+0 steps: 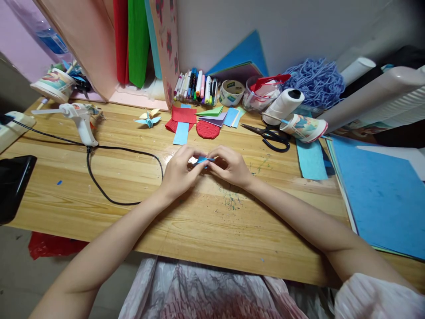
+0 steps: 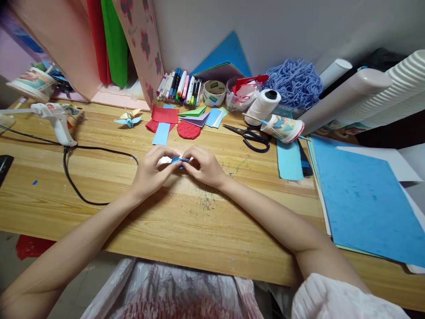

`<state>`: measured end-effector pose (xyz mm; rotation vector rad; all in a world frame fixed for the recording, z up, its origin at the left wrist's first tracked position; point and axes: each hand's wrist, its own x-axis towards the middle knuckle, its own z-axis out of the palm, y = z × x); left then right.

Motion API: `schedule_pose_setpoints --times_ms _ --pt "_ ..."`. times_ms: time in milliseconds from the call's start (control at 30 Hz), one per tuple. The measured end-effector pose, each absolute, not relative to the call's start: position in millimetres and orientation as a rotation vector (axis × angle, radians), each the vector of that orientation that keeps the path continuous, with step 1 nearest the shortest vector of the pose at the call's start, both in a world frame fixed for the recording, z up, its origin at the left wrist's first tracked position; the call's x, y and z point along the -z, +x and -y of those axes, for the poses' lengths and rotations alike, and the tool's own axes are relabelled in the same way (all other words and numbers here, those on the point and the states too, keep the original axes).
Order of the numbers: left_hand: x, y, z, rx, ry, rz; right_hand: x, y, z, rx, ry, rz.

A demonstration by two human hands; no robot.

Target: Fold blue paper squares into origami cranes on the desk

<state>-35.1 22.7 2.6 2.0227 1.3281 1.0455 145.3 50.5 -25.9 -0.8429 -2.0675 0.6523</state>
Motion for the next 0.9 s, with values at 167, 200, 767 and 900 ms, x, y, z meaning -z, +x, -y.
schedule_pose_setpoints --times_ms 167,200,767,900 --pt "-2 -37 -24 -1.108 1.905 -1.352 24 146 -53 -0.778 -0.853 2.046" --pt "-1 -37 -25 -1.116 1.870 -1.357 24 146 -54 -0.809 -0.834 2.049" --pt "4 -35 -31 -1.134 1.413 -1.385 28 144 -53 -1.295 -1.006 1.869" --pt "8 -37 -32 -1.059 1.521 -1.356 25 146 -53 -1.203 -1.024 1.936"
